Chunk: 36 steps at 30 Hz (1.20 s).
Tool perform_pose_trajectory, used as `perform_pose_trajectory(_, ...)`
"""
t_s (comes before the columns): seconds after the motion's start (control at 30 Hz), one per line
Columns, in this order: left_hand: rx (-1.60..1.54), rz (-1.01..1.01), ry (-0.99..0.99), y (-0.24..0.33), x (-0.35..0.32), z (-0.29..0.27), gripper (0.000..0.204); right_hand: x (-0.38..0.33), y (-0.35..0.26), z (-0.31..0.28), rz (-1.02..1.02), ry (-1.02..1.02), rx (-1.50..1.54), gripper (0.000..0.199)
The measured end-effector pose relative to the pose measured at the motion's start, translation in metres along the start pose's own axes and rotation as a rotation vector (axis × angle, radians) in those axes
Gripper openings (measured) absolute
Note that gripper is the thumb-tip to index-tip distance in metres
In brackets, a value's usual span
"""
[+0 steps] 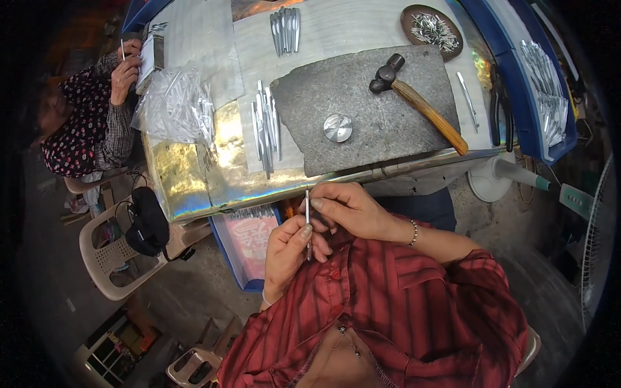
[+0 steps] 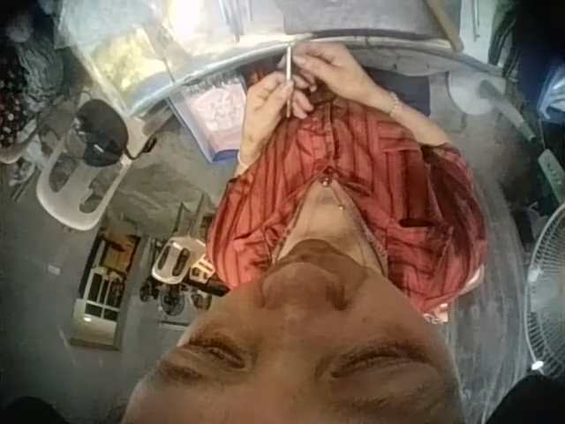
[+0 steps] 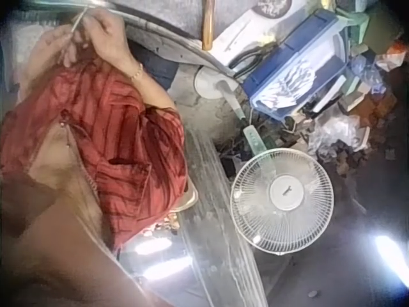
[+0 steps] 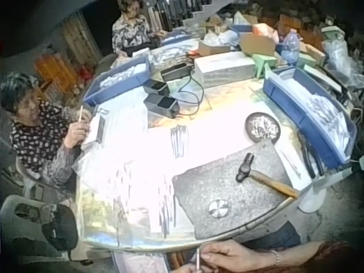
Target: Assembling small metal pins by hammering a metal rod into a base on a workshop table.
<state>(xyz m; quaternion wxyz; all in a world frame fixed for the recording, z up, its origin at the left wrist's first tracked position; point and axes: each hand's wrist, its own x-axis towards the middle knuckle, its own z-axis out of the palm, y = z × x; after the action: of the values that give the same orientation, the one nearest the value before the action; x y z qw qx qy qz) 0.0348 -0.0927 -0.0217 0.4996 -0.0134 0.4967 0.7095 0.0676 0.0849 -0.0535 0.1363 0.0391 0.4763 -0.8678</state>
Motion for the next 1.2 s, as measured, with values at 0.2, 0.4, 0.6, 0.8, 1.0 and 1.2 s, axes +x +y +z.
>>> perform_pose_trajectory(0.2, 0.093, 0.003, 0.042, 0.001, -0.001, 0.006, 0.021, -0.001, -0.005, 0.005, -0.041, 0.032, 0.060, 0.012)
perform_pose_trajectory(0.4, 0.247, 0.030, 0.102, 0.002, 0.000, 0.011, 0.017, 0.001, -0.006, 0.003, -0.083, 0.016, -0.022, 0.011)
perform_pose_trajectory(0.6, 0.307, 0.032, 0.066, 0.003, 0.000, 0.011, 0.016, -0.001, -0.015, 0.003, -0.033, 0.076, -0.186, 0.020)
perform_pose_trajectory(0.8, 0.265, 0.044, 0.057, 0.005, 0.002, 0.011, 0.016, 0.001, -0.016, 0.003, -0.041, 0.076, -0.159, 0.022)
perform_pose_trajectory(1.0, 0.157, 0.036, 0.000, 0.009, 0.005, 0.011, 0.019, 0.005, -0.017, 0.000, -0.287, 0.013, -0.292, 0.016)
perform_pose_trajectory(1.2, 0.125, 0.050, -0.018, 0.012, 0.008, 0.011, 0.020, 0.005, -0.025, 0.000, -0.159, 0.002, -0.199, 0.010)
